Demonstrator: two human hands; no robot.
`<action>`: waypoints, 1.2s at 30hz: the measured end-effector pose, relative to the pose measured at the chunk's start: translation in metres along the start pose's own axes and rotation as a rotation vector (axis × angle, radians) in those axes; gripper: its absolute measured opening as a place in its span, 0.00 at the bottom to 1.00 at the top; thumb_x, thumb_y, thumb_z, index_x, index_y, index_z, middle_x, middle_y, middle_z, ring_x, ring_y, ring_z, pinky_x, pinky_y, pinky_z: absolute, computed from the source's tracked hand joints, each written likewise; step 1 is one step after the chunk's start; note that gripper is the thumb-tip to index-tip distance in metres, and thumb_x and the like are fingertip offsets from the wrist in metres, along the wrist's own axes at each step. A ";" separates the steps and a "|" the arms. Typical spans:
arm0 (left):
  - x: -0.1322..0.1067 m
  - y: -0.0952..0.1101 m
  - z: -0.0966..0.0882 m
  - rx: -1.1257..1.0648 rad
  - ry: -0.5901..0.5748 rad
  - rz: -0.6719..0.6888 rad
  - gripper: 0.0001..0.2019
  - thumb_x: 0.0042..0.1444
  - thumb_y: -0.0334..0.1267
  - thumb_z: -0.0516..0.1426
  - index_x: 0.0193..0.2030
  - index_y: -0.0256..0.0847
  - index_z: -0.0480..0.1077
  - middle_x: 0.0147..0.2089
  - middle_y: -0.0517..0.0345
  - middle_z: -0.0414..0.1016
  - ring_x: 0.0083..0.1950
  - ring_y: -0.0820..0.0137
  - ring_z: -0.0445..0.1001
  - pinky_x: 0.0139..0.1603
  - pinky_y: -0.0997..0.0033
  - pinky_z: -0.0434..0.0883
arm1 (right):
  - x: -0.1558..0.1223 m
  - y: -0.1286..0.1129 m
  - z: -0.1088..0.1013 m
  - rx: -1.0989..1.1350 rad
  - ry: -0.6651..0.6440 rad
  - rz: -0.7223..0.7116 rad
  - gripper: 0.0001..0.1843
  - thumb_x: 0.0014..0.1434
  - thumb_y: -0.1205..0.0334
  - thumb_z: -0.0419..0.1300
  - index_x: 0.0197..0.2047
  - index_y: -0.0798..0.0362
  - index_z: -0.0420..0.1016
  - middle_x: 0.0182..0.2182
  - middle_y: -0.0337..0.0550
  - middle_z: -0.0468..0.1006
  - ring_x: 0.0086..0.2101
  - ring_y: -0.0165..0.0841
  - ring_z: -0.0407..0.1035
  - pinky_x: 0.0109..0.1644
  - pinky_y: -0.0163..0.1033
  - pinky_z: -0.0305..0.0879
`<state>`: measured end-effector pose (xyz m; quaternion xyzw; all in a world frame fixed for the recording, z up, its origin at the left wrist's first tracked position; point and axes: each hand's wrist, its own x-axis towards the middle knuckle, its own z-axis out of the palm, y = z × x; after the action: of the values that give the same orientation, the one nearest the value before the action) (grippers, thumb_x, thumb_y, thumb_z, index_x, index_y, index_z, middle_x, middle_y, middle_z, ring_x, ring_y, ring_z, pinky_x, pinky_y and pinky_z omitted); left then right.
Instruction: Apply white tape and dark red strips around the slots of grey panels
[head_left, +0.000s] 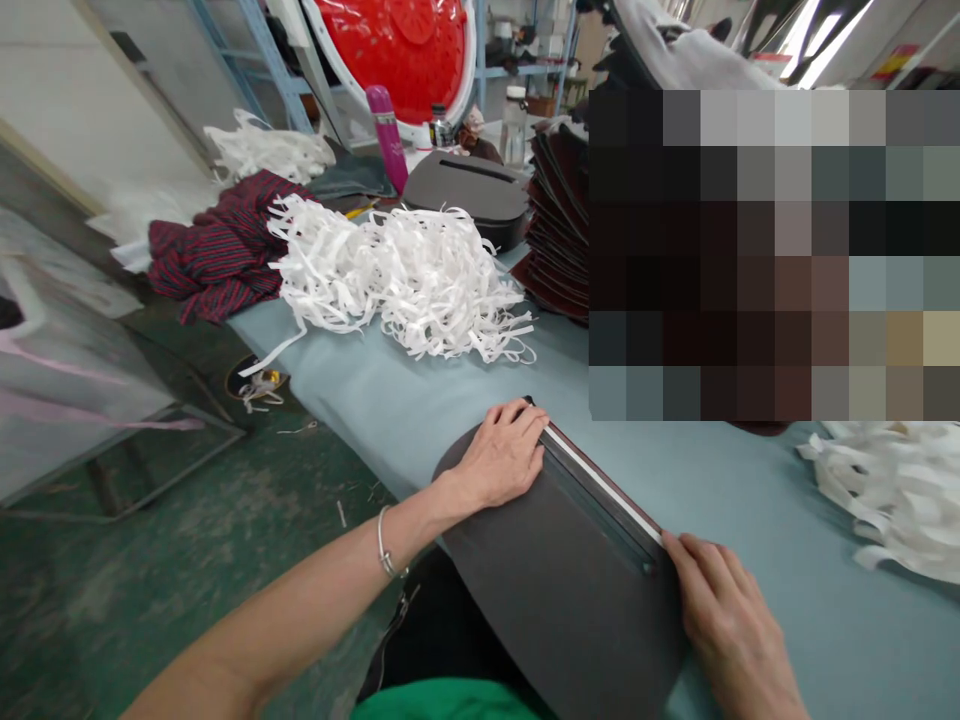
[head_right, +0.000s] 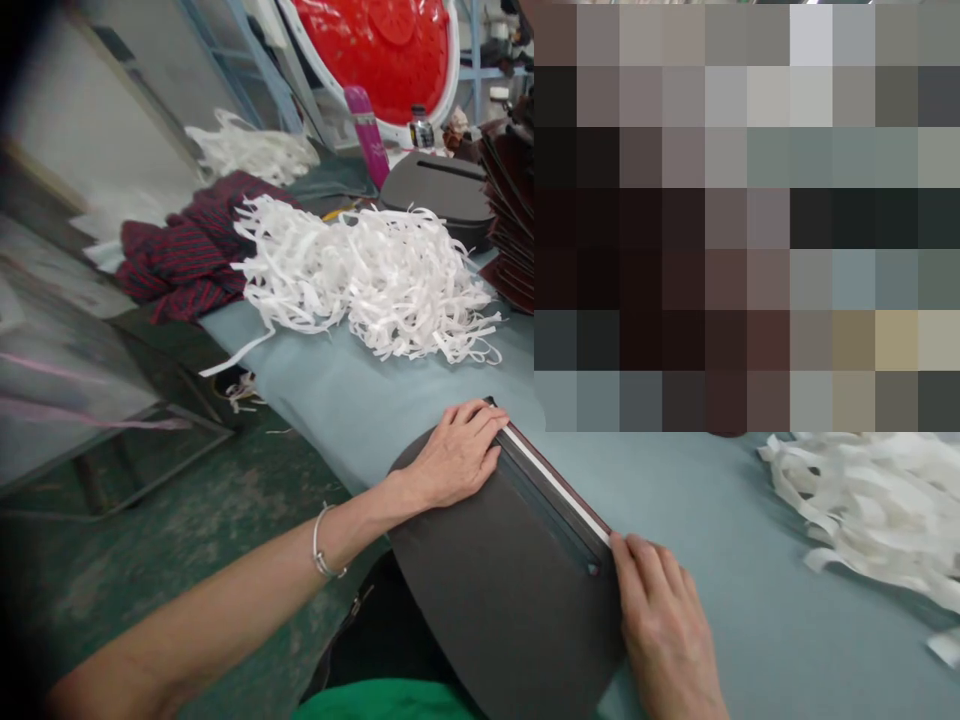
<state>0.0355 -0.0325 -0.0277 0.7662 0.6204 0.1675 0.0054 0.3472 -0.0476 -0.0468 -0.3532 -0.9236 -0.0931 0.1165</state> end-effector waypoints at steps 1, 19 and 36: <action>0.000 0.000 0.000 0.001 0.001 -0.002 0.19 0.60 0.37 0.49 0.58 0.39 0.60 0.59 0.51 0.65 0.60 0.58 0.58 0.58 0.55 0.58 | -0.008 0.004 -0.003 0.011 -0.005 0.008 0.19 0.61 0.71 0.46 0.55 0.61 0.63 0.44 0.55 0.69 0.44 0.41 0.62 0.46 0.46 0.64; 0.005 0.005 0.009 0.095 -0.035 0.229 0.18 0.63 0.31 0.44 0.58 0.36 0.61 0.56 0.48 0.68 0.60 0.65 0.62 0.59 0.62 0.59 | 0.137 -0.070 0.021 -0.045 -0.070 0.130 0.14 0.58 0.74 0.50 0.44 0.61 0.72 0.37 0.52 0.71 0.38 0.41 0.62 0.39 0.44 0.62; -0.001 -0.001 0.004 -0.053 0.047 0.012 0.13 0.60 0.29 0.47 0.47 0.41 0.67 0.47 0.52 0.70 0.51 0.65 0.67 0.54 0.62 0.63 | 0.077 -0.029 0.016 0.064 0.069 0.183 0.13 0.62 0.58 0.51 0.28 0.51 0.66 0.28 0.46 0.69 0.32 0.37 0.63 0.37 0.43 0.60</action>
<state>0.0358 -0.0321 -0.0322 0.7652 0.6112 0.2019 0.0104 0.2697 -0.0166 -0.0431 -0.4288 -0.8854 -0.0647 0.1674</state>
